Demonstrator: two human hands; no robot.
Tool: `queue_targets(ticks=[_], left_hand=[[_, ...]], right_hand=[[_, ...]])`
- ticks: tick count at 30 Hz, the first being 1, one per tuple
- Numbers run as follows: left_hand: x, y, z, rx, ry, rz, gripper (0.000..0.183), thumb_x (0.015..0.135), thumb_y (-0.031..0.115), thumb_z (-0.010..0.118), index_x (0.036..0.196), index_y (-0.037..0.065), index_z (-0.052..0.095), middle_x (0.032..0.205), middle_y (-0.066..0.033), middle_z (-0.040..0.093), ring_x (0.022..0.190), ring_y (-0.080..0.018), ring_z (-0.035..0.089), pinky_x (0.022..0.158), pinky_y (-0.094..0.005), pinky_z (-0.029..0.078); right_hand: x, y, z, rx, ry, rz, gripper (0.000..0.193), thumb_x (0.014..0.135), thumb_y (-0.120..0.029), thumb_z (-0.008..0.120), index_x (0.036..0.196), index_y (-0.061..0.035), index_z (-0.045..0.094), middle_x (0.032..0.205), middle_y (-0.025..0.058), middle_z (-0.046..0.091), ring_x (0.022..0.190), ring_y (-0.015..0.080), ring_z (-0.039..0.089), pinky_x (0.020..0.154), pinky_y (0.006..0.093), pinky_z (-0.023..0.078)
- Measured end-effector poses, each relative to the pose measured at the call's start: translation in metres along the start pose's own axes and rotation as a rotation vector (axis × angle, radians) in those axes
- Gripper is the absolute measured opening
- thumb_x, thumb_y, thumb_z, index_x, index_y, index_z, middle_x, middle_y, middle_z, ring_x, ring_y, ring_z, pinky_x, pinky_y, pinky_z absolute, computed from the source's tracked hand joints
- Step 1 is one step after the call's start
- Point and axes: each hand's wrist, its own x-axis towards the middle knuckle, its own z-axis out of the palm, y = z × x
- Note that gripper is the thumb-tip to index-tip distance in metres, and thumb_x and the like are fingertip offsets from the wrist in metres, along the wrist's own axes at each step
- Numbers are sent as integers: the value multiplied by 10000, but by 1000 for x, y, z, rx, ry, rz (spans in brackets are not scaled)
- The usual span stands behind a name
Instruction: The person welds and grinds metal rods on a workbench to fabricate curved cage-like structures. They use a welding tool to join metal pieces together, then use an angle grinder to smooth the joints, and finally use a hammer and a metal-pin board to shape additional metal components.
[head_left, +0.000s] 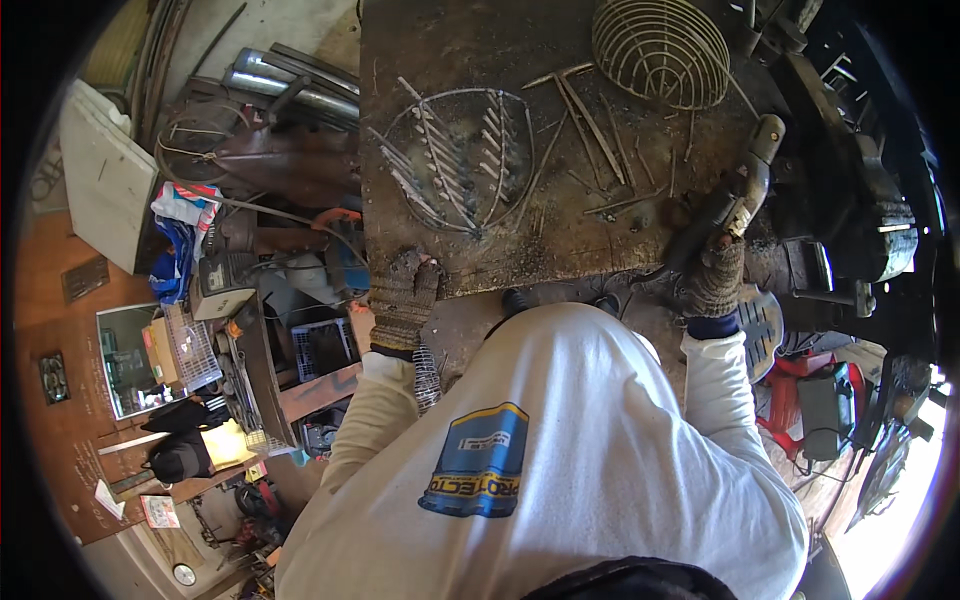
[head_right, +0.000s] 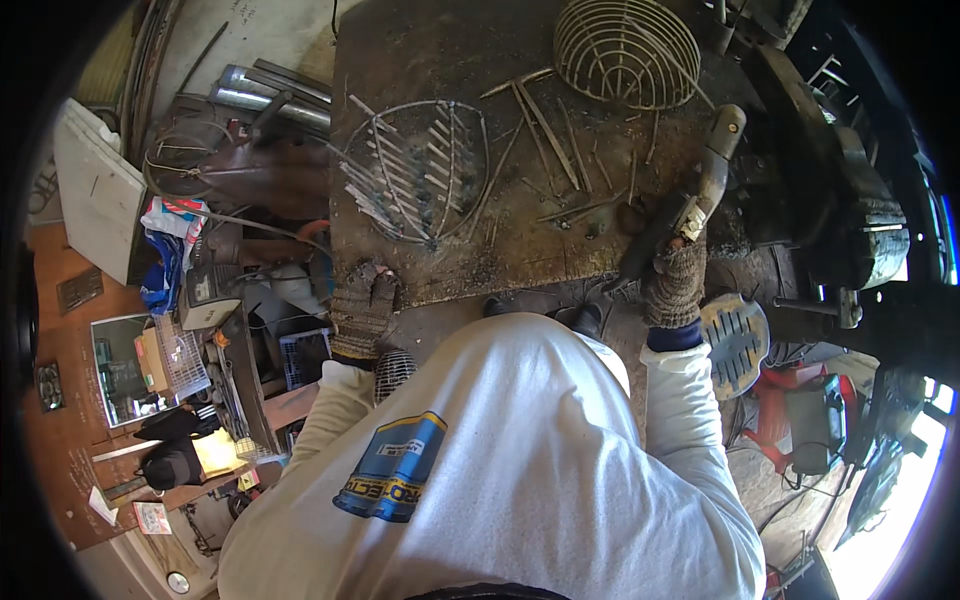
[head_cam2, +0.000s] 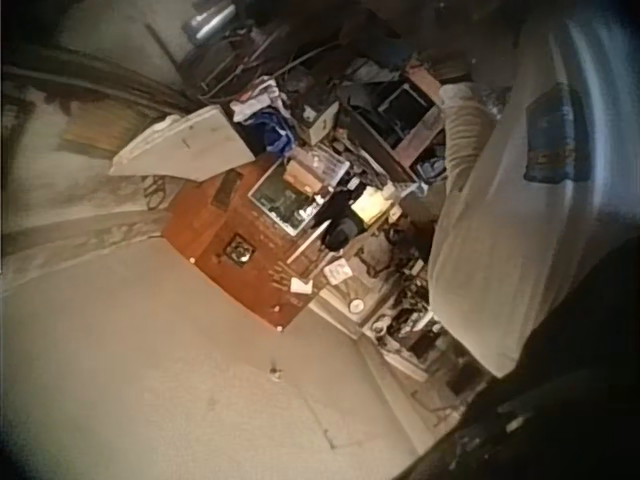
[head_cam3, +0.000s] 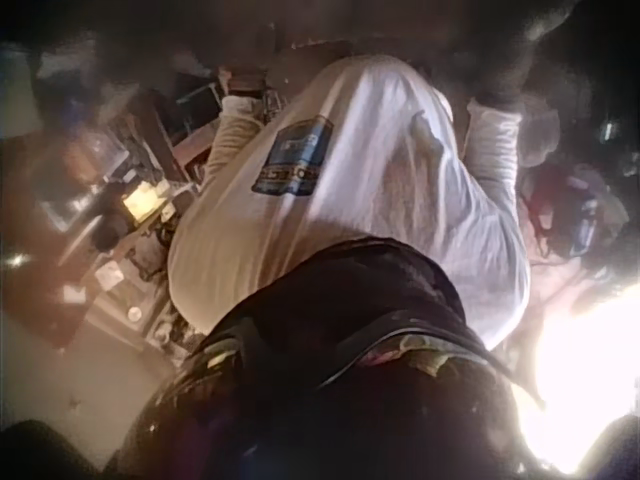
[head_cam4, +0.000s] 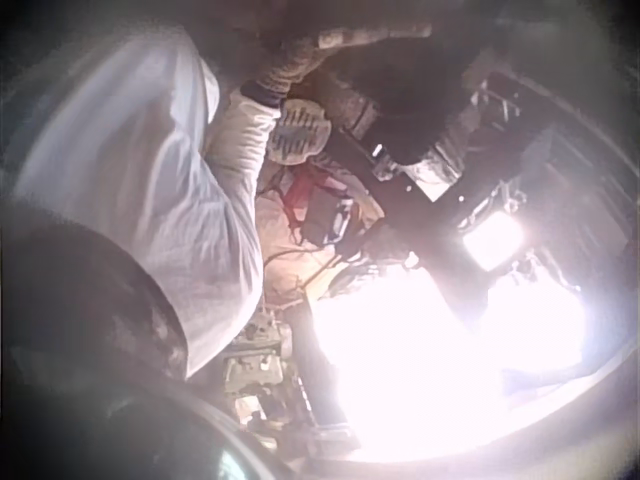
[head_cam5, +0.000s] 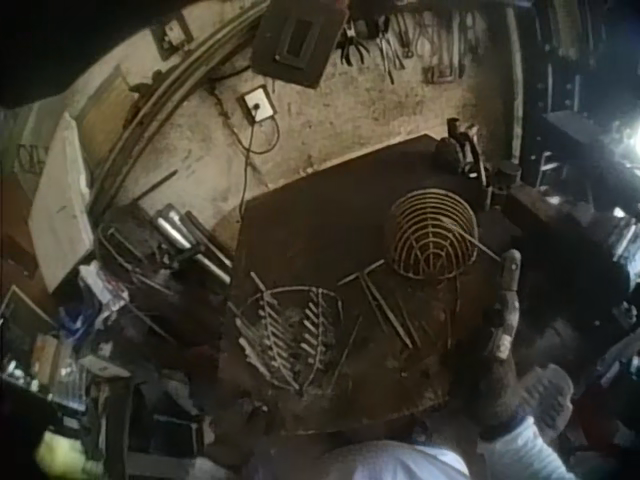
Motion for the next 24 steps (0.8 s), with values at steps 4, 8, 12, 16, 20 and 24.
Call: queue_targets(ticks=[4, 8, 12, 16, 20, 24], left_hand=[[-1, 6, 0, -132, 38, -46, 154, 882, 173, 724, 986, 59, 714, 938, -128, 724, 868, -332, 687, 801, -440, 544], [1, 13, -2, -11, -4, -95, 135, 886, 173, 716, 969, 67, 717, 939, -126, 724, 864, -331, 688, 794, -438, 544], [1, 10, 0, 7, -1, -72, 136, 888, 179, 716, 961, 64, 720, 937, -124, 724, 867, -329, 687, 794, -436, 542], [-2, 6, 5, 1, -18, -83, 144, 922, 195, 707, 1010, 80, 709, 927, -106, 716, 848, -301, 691, 769, -412, 546], [-9, 0, 13, -53, 117, -31, 142, 906, 148, 729, 1017, 63, 706, 918, -105, 716, 828, -273, 693, 760, -402, 550], [-10, -8, 19, -24, 118, -2, 137, 904, 140, 726, 1009, 55, 701, 918, -114, 714, 813, -266, 693, 749, -398, 552]], right_hand=[[7, 8, -13, 9, 22, -8, 569, 868, -308, 793, 1333, -112, 528, 859, -62, 634, 612, 45, 559, 681, 268, 544], [6, 5, 3, 42, 20, -46, 465, 889, -280, 764, 1274, -126, 553, 892, -35, 622, 710, 98, 603, 739, 313, 560], [4, 1, -6, 51, 10, -20, 434, 889, -284, 761, 1243, -126, 564, 928, -6, 607, 808, 149, 630, 797, 358, 566], [7, 1, -13, 11, 49, -62, 369, 887, -330, 771, 1137, -129, 589, 877, -13, 602, 783, 149, 622, 792, 369, 566], [7, -3, 8, 18, 11, 20, 266, 884, -334, 775, 958, -154, 594, 713, -49, 555, 668, 134, 578, 708, 358, 558], [10, 2, -8, -25, -32, -35, 248, 891, -325, 767, 920, -157, 587, 700, -55, 544, 635, 123, 559, 682, 339, 547]])
